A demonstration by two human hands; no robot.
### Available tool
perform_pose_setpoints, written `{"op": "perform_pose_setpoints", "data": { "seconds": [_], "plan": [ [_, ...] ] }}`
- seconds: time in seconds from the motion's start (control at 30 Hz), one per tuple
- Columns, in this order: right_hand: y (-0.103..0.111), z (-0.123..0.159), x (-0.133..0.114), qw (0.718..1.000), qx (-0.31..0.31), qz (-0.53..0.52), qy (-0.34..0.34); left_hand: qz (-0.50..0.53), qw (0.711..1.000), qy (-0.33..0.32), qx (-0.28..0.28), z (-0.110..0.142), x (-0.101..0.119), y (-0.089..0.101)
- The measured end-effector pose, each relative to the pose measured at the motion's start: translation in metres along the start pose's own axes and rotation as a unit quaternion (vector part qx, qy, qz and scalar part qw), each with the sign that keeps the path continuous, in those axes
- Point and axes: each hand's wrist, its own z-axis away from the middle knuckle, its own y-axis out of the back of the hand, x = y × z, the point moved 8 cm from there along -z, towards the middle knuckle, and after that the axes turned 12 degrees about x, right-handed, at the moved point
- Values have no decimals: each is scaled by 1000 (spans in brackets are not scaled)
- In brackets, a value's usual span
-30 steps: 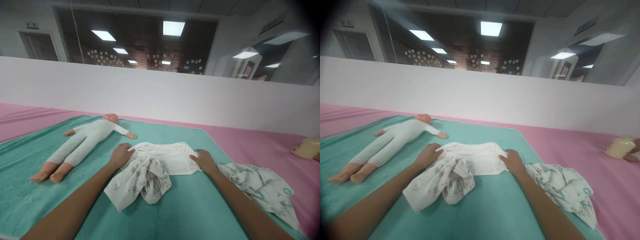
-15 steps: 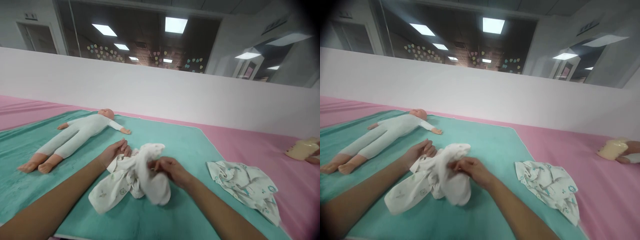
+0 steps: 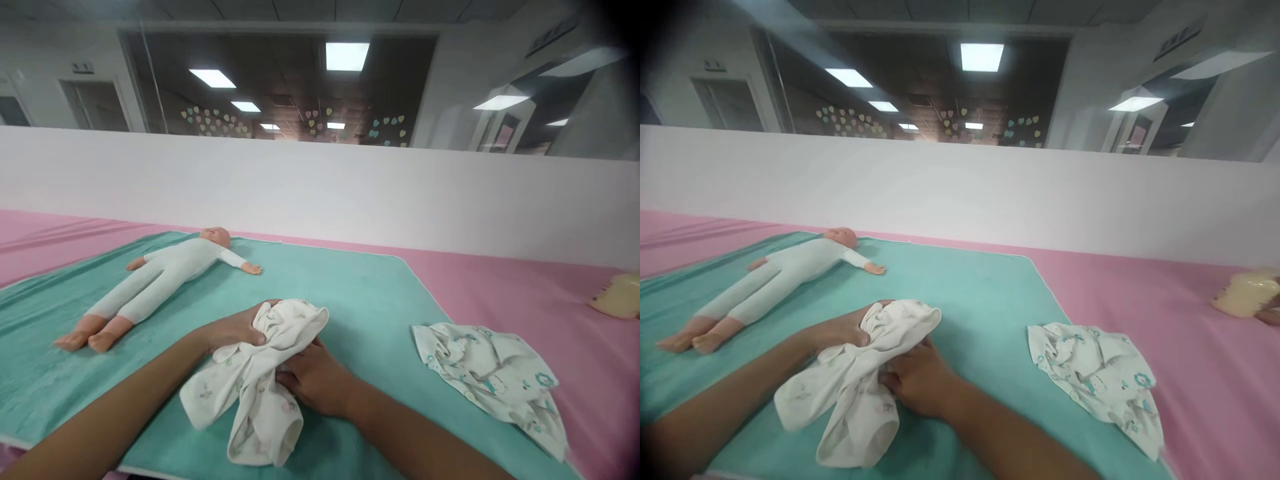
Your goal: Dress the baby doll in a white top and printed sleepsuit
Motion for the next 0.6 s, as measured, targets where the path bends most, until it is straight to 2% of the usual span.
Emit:
{"op": "perform_pose_setpoints", "data": {
  "seconds": [0.1,0.2,0.27,0.33,0.4,0.47,0.53,0.57,0.6],
  "plan": [
    [5,1,-2,1000,6,-10,13,-55,994,-40,90,2,-1,-6],
    [9,3,-3,997,-26,-52,46,-115,971,-80,194,14,-2,-4],
    [13,4,2,995,-25,-85,52,-125,960,-92,232,31,1,2],
    [19,4,16,993,7,-119,9,-146,948,-84,270,61,9,17],
    [20,5,32,989,23,-141,-46,-196,916,-64,344,109,24,44],
    [15,7,44,986,13,-147,-83,-225,851,-62,470,180,46,78],
    [9,9,50,985,-2,-138,-102,-245,775,-29,581,264,63,106],
    [7,10,51,986,-10,-129,-101,-272,737,-6,619,307,70,114],
    [5,11,50,988,-19,-117,-94,-320,676,25,664,352,77,120]
  ]
}}
